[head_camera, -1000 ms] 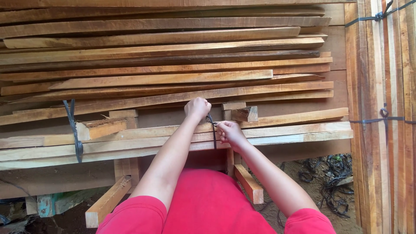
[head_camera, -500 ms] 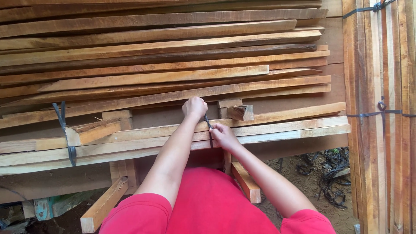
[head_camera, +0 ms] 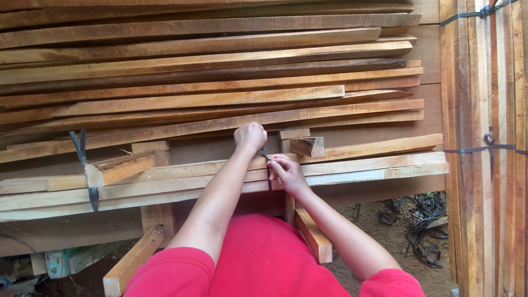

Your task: Organizing and bundling wooden planks using plastic ties.

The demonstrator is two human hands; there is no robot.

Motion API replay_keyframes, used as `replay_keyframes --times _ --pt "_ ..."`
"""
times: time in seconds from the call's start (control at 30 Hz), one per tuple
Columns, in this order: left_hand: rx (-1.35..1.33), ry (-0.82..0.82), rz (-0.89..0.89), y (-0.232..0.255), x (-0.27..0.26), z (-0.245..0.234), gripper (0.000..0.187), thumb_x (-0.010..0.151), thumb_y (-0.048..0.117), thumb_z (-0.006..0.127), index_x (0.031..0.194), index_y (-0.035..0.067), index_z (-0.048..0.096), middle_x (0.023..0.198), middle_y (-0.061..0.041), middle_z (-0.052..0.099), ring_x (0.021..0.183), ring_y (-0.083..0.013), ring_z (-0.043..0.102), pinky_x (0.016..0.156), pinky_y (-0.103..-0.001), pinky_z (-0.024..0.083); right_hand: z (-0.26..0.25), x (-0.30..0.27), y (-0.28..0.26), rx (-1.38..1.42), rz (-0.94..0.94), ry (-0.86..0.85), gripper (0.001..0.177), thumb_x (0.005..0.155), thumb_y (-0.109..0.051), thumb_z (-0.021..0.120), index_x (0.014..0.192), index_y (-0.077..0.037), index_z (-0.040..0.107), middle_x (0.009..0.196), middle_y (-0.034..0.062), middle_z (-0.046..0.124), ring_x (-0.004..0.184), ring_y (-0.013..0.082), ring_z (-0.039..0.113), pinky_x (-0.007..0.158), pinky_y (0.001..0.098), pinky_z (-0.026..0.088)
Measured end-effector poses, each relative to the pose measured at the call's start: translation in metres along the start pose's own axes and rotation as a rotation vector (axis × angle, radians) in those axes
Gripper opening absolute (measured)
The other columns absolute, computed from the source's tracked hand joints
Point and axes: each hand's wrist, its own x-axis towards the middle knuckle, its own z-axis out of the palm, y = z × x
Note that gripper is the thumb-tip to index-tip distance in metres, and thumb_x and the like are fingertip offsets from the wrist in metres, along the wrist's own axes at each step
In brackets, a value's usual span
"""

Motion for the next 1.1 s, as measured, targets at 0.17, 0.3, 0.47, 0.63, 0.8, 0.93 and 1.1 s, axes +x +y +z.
replay_keyframes --times 0.17,0.3,0.47,0.63,0.8,0.93,1.1 --pt "0.002 0.023 0.012 0.002 0.001 0.001 0.031 0.079 0.022 0.05 0.082 0.019 0.081 0.087 -0.015 0.078 0.098 -0.0383 0.075 0.087 -0.05 0.06 0.002 0.007 0.032 0.144 0.244 -0.161 0.026 0.104 -0.015 0.056 0.123 -0.001 0.068 0.092 0.0167 0.067 0.066 0.0187 0.069 0.055 0.0254 0.055" --pt "0.057 0.029 0.053 0.006 0.011 0.009 0.032 0.079 0.021 0.05 0.08 0.02 0.082 0.087 -0.016 0.078 0.097 -0.0387 0.076 0.088 -0.049 0.059 -0.008 0.015 0.063 0.078 0.217 -0.271 0.025 0.102 -0.014 0.06 0.119 0.004 0.065 0.108 0.0169 0.066 0.066 0.0235 0.077 0.059 0.0362 0.064" --pt "0.085 0.029 0.062 0.006 0.013 0.013 0.031 0.08 0.022 0.051 0.082 0.018 0.082 0.088 -0.016 0.079 0.097 -0.0387 0.076 0.089 -0.049 0.059 -0.002 0.008 0.095 0.182 0.337 -0.296 0.029 0.092 -0.005 0.064 0.117 0.004 0.055 0.09 0.0138 0.065 0.045 0.0207 0.067 0.038 0.0276 0.054" --pt "0.056 0.068 0.065 0.007 -0.007 -0.006 0.033 0.083 0.023 0.049 0.086 0.015 0.081 0.088 -0.018 0.078 0.098 -0.0398 0.075 0.089 -0.051 0.058 -0.006 0.001 0.055 0.213 0.444 -0.285 0.04 0.097 -0.015 0.062 0.133 0.003 0.059 0.117 0.0146 0.066 0.079 0.0155 0.075 0.06 0.0217 0.062" --pt "-0.26 -0.002 -0.011 -0.036 -0.036 -0.066 0.048 0.097 0.056 0.053 0.108 0.014 0.073 0.112 -0.018 0.075 0.119 -0.0389 0.066 0.1 -0.053 0.051 -0.034 0.004 0.039 -0.126 0.339 -0.108 0.036 0.102 -0.03 0.064 0.135 -0.016 0.066 0.126 0.0119 0.071 0.093 0.0259 0.077 0.067 0.0348 0.062" --pt "-0.179 0.105 -0.049 -0.11 -0.074 -0.083 0.051 0.101 0.06 0.048 0.112 0.016 0.071 0.111 -0.012 0.076 0.118 -0.035 0.067 0.099 -0.052 0.05 -0.022 0.019 -0.005 -0.369 0.221 -0.141 0.031 0.098 -0.032 0.068 0.127 -0.023 0.071 0.122 0.0017 0.074 0.101 0.0242 0.075 0.076 0.0355 0.063" --pt "0.078 0.497 0.101 -0.188 -0.106 -0.037 0.039 0.104 0.058 0.05 0.114 0.023 0.065 0.106 -0.001 0.071 0.114 -0.0253 0.066 0.108 -0.049 0.041 0.026 0.037 -0.068 -0.784 -0.238 -0.422 0.043 0.095 -0.039 0.066 0.126 -0.009 0.068 0.119 0.0147 0.07 0.112 0.039 0.068 0.094 0.0518 0.056"
